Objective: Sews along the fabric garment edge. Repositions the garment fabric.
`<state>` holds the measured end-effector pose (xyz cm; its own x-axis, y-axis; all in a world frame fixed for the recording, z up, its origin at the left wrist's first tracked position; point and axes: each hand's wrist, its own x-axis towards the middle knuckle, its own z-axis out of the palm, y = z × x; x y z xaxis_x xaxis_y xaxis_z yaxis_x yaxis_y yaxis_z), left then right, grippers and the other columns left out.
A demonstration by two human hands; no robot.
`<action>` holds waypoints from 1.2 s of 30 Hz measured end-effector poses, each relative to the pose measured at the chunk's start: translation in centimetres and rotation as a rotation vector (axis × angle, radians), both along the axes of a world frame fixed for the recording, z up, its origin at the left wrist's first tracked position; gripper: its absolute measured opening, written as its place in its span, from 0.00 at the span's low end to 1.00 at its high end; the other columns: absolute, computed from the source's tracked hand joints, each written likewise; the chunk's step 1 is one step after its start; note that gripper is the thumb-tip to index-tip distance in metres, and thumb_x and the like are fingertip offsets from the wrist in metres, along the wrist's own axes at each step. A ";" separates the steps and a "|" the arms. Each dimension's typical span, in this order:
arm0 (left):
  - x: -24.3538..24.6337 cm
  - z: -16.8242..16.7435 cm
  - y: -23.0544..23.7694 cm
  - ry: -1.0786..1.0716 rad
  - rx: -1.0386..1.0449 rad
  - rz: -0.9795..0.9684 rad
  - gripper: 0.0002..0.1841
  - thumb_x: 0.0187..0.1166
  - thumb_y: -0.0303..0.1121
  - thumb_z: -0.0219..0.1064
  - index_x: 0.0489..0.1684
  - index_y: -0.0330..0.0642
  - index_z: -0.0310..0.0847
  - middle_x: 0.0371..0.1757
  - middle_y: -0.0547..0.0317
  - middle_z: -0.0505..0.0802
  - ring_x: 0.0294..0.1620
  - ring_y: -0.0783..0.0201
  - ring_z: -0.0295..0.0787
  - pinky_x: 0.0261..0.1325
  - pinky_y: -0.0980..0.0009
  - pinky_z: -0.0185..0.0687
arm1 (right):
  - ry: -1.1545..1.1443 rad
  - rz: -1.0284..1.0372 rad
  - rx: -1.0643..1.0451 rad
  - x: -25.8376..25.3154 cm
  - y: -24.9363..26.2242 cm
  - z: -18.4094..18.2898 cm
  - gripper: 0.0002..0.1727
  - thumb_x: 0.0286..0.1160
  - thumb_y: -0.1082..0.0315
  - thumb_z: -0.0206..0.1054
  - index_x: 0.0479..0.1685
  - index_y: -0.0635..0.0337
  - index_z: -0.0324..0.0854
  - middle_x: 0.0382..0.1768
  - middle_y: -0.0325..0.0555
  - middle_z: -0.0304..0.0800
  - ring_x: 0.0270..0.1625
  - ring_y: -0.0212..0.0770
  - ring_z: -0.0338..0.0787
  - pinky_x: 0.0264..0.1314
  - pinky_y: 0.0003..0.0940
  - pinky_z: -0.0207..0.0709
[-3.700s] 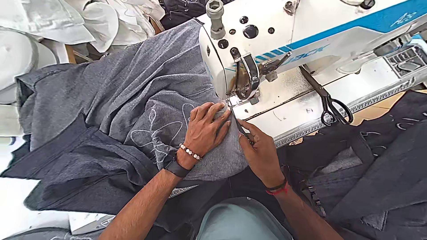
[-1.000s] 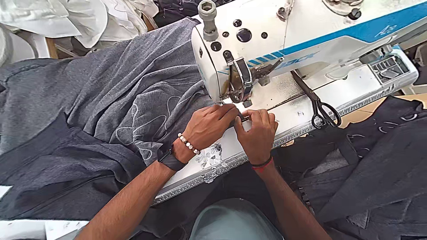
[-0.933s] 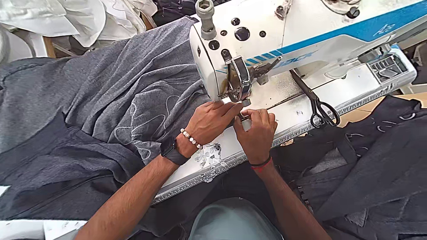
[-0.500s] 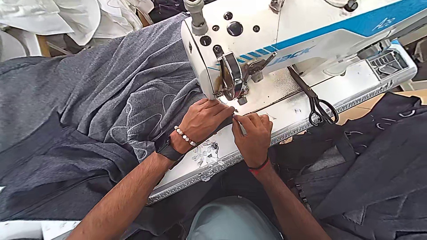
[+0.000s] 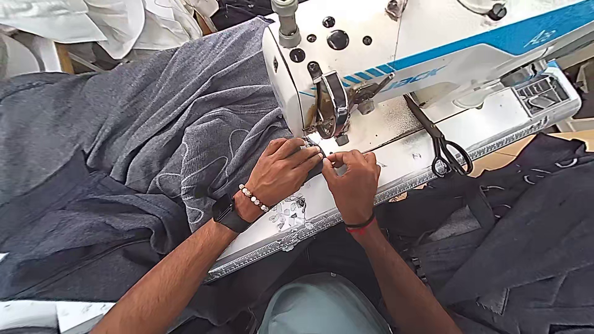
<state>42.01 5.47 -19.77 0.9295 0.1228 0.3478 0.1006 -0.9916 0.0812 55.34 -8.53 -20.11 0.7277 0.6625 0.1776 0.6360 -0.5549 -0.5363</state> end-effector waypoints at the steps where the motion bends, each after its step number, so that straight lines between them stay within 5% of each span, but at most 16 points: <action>1: 0.0 0.0 -0.1 -0.001 -0.002 0.003 0.17 0.85 0.35 0.59 0.65 0.54 0.90 0.70 0.65 0.91 0.73 0.55 0.81 0.77 0.55 0.68 | -0.069 0.013 0.008 -0.3 0.1 -0.3 0.09 0.71 0.51 0.72 0.33 0.42 0.91 0.33 0.33 0.87 0.47 0.45 0.82 0.48 0.48 0.69; 7: 0.1 0.4 0.1 0.021 -0.040 -0.016 0.15 0.86 0.36 0.58 0.63 0.50 0.89 0.68 0.62 0.91 0.73 0.55 0.82 0.77 0.54 0.69 | -0.319 0.147 0.045 -1.5 -0.9 -1.3 0.11 0.80 0.56 0.66 0.47 0.42 0.94 0.44 0.36 0.91 0.54 0.44 0.83 0.56 0.49 0.66; 11: -0.3 0.5 0.8 0.026 -0.025 -0.075 0.19 0.88 0.46 0.57 0.69 0.59 0.89 0.72 0.63 0.89 0.76 0.54 0.79 0.80 0.53 0.65 | -0.179 0.270 0.007 -1.2 -2.6 -0.3 0.15 0.76 0.61 0.64 0.52 0.37 0.95 0.52 0.35 0.90 0.57 0.43 0.83 0.54 0.47 0.70; 13: -0.6 0.6 0.9 0.044 0.033 -0.079 0.20 0.88 0.52 0.58 0.70 0.62 0.88 0.74 0.64 0.88 0.77 0.54 0.77 0.81 0.53 0.62 | -0.082 0.250 0.111 -0.5 -3.2 -0.1 0.13 0.72 0.65 0.66 0.46 0.40 0.96 0.51 0.35 0.94 0.56 0.42 0.88 0.54 0.46 0.79; 16: -0.4 0.7 0.3 0.013 0.068 -0.040 0.17 0.87 0.48 0.60 0.61 0.59 0.93 0.69 0.64 0.91 0.75 0.53 0.78 0.79 0.52 0.64 | -0.079 0.249 0.130 0.8 -3.0 -0.4 0.11 0.74 0.63 0.67 0.51 0.47 0.92 0.51 0.38 0.94 0.55 0.44 0.88 0.53 0.46 0.79; 20: 0.4 0.2 -1.2 -0.048 -0.293 0.189 0.12 0.77 0.46 0.68 0.38 0.59 0.99 0.57 0.67 0.93 0.72 0.54 0.77 0.73 0.52 0.65 | -0.123 0.341 0.132 1.5 -1.8 -0.9 0.11 0.78 0.57 0.70 0.52 0.45 0.93 0.51 0.38 0.93 0.53 0.44 0.87 0.52 0.46 0.75; 23: 0.5 0.0 -1.7 -0.046 -0.413 0.274 0.12 0.77 0.47 0.67 0.35 0.60 0.99 0.59 0.69 0.92 0.72 0.57 0.75 0.68 0.53 0.66 | -0.157 0.371 0.161 1.7 -1.3 -1.1 0.11 0.83 0.58 0.67 0.53 0.41 0.95 0.50 0.37 0.93 0.51 0.43 0.87 0.50 0.45 0.75; 27: -0.6 -0.1 -1.6 -0.116 -0.379 0.274 0.14 0.84 0.44 0.63 0.43 0.51 0.96 0.60 0.60 0.92 0.74 0.54 0.78 0.73 0.53 0.72 | -0.232 0.430 0.183 1.4 -1.8 -1.7 0.11 0.84 0.63 0.64 0.50 0.40 0.94 0.52 0.34 0.95 0.59 0.39 0.88 0.58 0.45 0.73; 31: -0.6 0.4 -0.5 -0.074 -0.221 0.288 0.17 0.88 0.42 0.57 0.64 0.52 0.90 0.65 0.56 0.91 0.72 0.53 0.81 0.68 0.54 0.75 | -0.263 0.463 0.151 1.4 -1.8 -1.7 0.12 0.84 0.65 0.63 0.52 0.39 0.93 0.53 0.34 0.94 0.64 0.39 0.87 0.64 0.48 0.70; 36: -0.6 0.3 0.3 0.020 -0.083 0.271 0.18 0.87 0.44 0.57 0.66 0.57 0.90 0.66 0.59 0.91 0.71 0.51 0.80 0.67 0.51 0.71 | -0.251 0.488 0.109 1.5 -1.7 -1.5 0.13 0.87 0.64 0.60 0.54 0.38 0.91 0.61 0.32 0.92 0.69 0.39 0.84 0.68 0.48 0.69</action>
<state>41.43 5.77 -19.51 0.8653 0.3951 0.3083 0.3636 -0.9183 0.1564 56.79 -10.27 -21.62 0.2681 0.8800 0.3922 0.9208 -0.1144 -0.3728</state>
